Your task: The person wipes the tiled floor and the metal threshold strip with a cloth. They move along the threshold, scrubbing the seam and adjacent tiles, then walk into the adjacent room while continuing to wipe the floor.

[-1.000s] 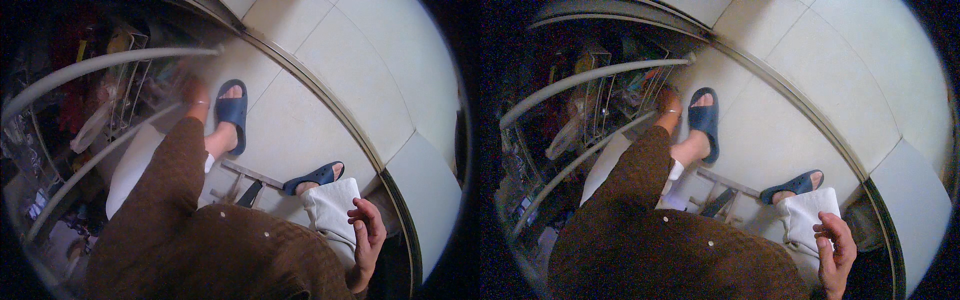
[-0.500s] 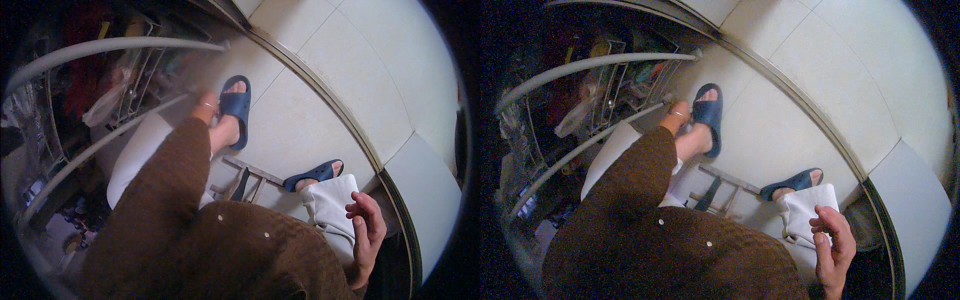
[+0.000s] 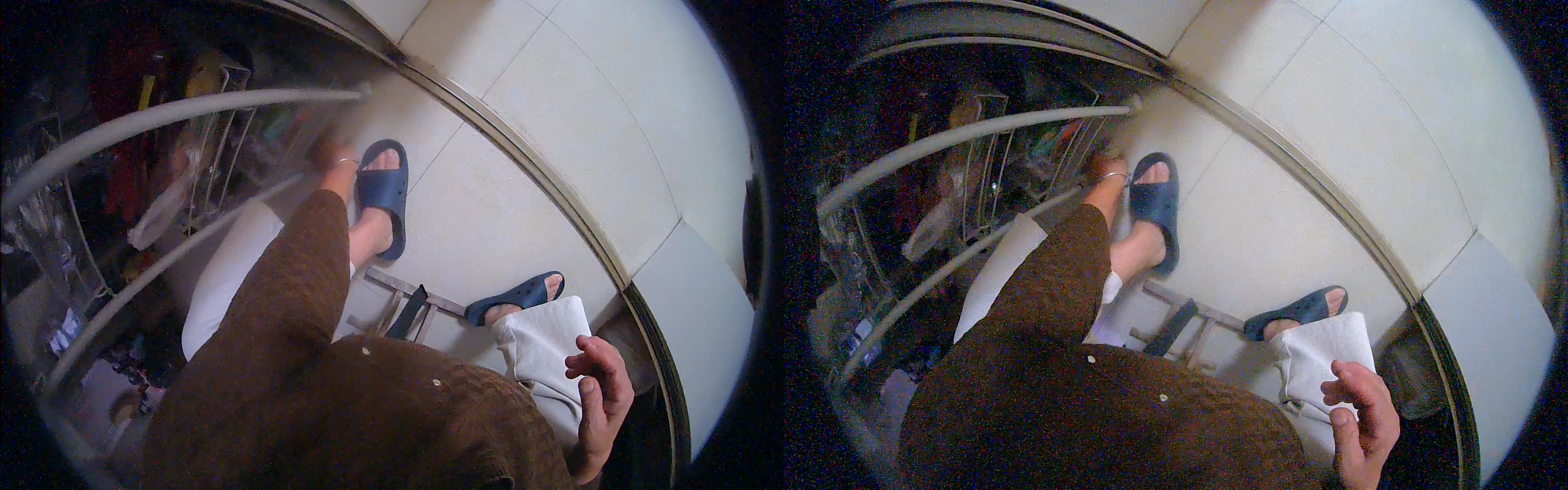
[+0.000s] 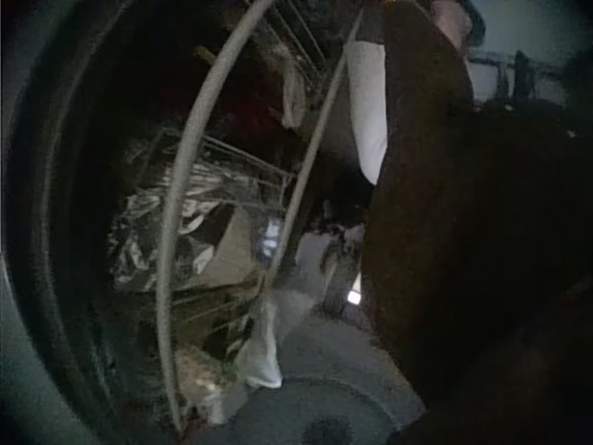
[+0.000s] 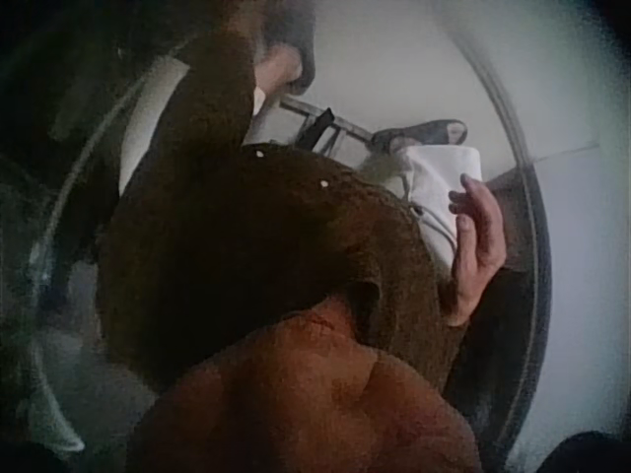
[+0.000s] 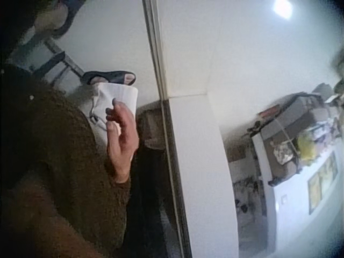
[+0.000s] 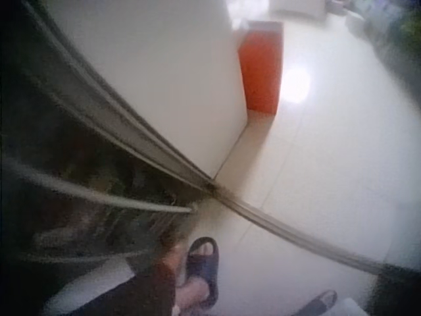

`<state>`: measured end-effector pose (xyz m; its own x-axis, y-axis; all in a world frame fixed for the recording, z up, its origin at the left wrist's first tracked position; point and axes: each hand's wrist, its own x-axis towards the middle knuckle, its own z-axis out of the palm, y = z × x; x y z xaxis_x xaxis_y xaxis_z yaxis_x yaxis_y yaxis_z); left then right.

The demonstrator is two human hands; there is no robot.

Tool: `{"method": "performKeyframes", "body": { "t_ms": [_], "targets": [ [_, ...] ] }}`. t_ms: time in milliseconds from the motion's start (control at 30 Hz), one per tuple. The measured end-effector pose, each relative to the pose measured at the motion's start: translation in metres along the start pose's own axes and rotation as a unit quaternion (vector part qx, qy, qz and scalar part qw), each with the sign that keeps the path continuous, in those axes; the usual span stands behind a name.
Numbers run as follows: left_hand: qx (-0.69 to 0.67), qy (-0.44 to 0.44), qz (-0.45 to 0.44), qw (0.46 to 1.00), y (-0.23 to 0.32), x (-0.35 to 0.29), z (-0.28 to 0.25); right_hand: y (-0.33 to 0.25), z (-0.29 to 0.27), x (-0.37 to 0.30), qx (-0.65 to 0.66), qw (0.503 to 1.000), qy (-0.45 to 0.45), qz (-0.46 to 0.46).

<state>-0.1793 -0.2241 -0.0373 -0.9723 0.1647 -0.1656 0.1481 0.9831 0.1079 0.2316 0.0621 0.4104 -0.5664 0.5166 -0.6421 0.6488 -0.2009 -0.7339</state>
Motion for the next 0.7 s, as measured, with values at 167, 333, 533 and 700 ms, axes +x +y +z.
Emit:
{"method": "performKeyframes", "body": {
  "t_ms": [167,333,533,700],
  "targets": [
    [-0.095,-0.127,-0.021,0.987,0.098,-0.049,-0.031,-0.002,0.006,-0.004,-0.012,0.999,0.017,0.027],
    [-0.223,-0.099,0.066,0.968,0.12,-0.056,-0.048,0.005,0.009,-0.002,-0.018,1.0,0.014,0.013],
    [0.061,0.035,0.237,0.969,0.186,-0.069,-0.015,0.001,0.014,0.001,-0.013,1.0,0.009,0.022],
    [-0.022,-0.161,0.383,0.909,0.201,-0.163,0.001,-0.01,0.012,0.002,-0.018,1.0,0.0,-0.002]
  ]
}}
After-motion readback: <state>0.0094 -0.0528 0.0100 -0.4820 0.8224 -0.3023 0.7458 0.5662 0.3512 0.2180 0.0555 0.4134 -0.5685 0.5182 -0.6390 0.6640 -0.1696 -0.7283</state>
